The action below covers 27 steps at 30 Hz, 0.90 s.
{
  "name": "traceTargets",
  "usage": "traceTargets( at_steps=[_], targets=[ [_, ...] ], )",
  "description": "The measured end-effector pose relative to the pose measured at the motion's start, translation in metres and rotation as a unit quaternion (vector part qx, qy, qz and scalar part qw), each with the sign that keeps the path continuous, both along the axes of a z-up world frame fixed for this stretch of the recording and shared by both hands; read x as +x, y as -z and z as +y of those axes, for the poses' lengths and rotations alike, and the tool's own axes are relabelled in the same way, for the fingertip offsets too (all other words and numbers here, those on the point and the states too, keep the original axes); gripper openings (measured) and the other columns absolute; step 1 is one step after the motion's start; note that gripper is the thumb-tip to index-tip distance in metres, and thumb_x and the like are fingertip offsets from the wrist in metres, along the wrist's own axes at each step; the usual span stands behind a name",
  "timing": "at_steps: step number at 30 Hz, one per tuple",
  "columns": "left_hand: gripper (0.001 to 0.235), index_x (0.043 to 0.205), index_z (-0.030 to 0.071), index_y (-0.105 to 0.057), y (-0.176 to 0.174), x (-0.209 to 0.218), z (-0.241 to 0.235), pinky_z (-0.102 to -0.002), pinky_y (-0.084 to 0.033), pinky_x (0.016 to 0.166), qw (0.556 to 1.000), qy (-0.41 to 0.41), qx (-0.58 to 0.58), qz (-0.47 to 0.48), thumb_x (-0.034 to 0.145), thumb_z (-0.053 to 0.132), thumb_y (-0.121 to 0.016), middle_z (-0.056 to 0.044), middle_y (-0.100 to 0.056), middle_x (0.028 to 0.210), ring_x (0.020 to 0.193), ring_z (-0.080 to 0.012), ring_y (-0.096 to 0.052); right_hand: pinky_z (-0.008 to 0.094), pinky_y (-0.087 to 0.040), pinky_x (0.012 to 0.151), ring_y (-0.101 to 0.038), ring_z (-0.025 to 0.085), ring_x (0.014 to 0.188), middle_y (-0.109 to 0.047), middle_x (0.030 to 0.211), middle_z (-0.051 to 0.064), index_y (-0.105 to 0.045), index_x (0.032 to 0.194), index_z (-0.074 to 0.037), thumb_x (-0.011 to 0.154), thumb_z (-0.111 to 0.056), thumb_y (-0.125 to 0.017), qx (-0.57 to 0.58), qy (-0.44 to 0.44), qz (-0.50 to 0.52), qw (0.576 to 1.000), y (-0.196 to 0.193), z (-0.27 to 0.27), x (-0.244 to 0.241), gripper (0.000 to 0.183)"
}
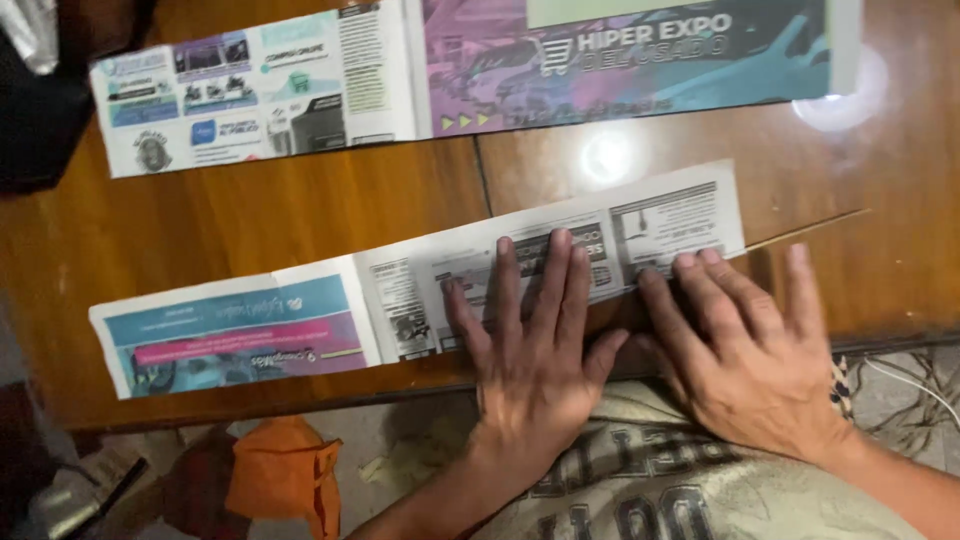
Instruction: Rolling newspaper into sticks and gluing paper to create a craft item
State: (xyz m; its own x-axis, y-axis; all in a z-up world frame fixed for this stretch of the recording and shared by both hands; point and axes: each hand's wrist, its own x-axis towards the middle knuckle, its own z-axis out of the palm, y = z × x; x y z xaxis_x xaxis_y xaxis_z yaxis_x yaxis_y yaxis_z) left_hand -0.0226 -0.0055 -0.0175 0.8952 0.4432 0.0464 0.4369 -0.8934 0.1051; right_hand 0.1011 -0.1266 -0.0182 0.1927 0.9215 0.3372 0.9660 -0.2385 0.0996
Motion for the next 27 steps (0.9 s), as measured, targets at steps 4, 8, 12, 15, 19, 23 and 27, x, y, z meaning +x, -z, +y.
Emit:
traceTargets(
  at_steps=[4, 8, 12, 15, 19, 23, 27],
  targets=[
    [0.066, 0.142, 0.012, -0.027, 0.001, -0.001, 0.0, -0.07, -0.012, 0.103, 1.0, -0.015, 0.007, 0.026, 0.093, 0.056, -0.031, -0.003, -0.016, 0.149, 0.138, -0.037, -0.015, 0.045, -0.029, 0.108, -0.064, 0.018, 0.107, -0.065, 0.114, 0.005, -0.065, 0.119, -0.018, 0.089, -0.049, -0.05, -0.036, 0.035, -0.017, 0.999, -0.003, 0.0, -0.002, 0.046],
    [0.062, 0.139, 0.01, -0.034, -0.002, 0.001, 0.0, -0.07, -0.013, 0.102, 1.0, -0.017, -0.016, -0.004, 0.092, 0.051, -0.037, -0.004, -0.023, 0.147, 0.136, -0.038, -0.019, 0.039, -0.044, 0.099, -0.062, 0.026, 0.098, -0.064, 0.105, 0.012, -0.064, 0.115, -0.006, 0.087, -0.038, -0.053, -0.009, -0.017, 0.041, 0.999, 0.0, 0.004, 0.002, 0.045],
    [0.065, 0.141, 0.01, -0.027, -0.004, 0.0, 0.001, -0.069, -0.011, 0.104, 1.0, -0.012, -0.016, 0.022, 0.093, 0.052, -0.038, -0.005, -0.018, 0.148, 0.137, -0.038, -0.016, 0.038, -0.044, 0.101, -0.064, 0.026, 0.099, -0.065, 0.105, 0.013, -0.065, 0.114, -0.001, 0.088, -0.04, -0.051, -0.004, -0.024, 0.022, 0.999, -0.003, 0.007, -0.001, 0.049],
    [0.069, 0.142, 0.009, -0.022, -0.003, 0.001, 0.001, -0.068, -0.01, 0.105, 0.999, -0.017, -0.005, 0.048, 0.092, 0.056, -0.035, -0.006, -0.014, 0.149, 0.138, -0.0366, -0.013, 0.038, -0.041, 0.103, -0.064, 0.026, 0.102, -0.066, 0.107, 0.013, -0.064, 0.117, -0.002, 0.089, -0.038, -0.047, -0.011, -0.023, 0.011, 1.0, -0.001, 0.006, -0.001, 0.049],
    [0.08, 0.143, 0.012, -0.009, 0.0, 0.002, 0.001, -0.072, -0.009, 0.102, 0.992, -0.061, 0.021, 0.107, 0.091, 0.066, -0.035, -0.004, -0.012, 0.152, 0.14, -0.0374, -0.01, 0.037, -0.038, 0.106, -0.061, 0.024, 0.111, -0.064, 0.116, 0.01, -0.061, 0.122, -0.007, 0.089, -0.038, -0.04, -0.037, 0.004, -0.003, 0.999, 0.004, 0.005, -0.003, 0.05],
    [0.062, 0.137, 0.011, -0.034, 0.0, 0.002, 0.006, -0.074, -0.014, 0.094, 0.997, -0.082, -0.003, 0.015, 0.09, 0.051, -0.038, -0.007, -0.024, 0.147, 0.134, -0.0404, -0.02, 0.038, -0.04, 0.103, -0.063, 0.027, 0.107, -0.065, 0.113, 0.012, -0.064, 0.115, -0.012, 0.088, -0.041, -0.05, -0.011, -0.014, -0.005, 1.0, 0.002, 0.009, -0.002, 0.042],
    [0.064, 0.142, 0.018, -0.025, 0.005, 0.001, 0.008, -0.075, -0.01, 0.098, 0.992, -0.119, 0.001, 0.043, 0.092, 0.053, -0.042, -0.004, -0.013, 0.15, 0.139, -0.0371, -0.006, 0.039, -0.043, 0.103, -0.063, 0.025, 0.106, -0.065, 0.11, 0.012, -0.067, 0.113, -0.012, 0.089, -0.041, -0.049, -0.007, -0.014, -0.004, 1.0, -0.007, 0.014, -0.001, 0.042]
  ],
)
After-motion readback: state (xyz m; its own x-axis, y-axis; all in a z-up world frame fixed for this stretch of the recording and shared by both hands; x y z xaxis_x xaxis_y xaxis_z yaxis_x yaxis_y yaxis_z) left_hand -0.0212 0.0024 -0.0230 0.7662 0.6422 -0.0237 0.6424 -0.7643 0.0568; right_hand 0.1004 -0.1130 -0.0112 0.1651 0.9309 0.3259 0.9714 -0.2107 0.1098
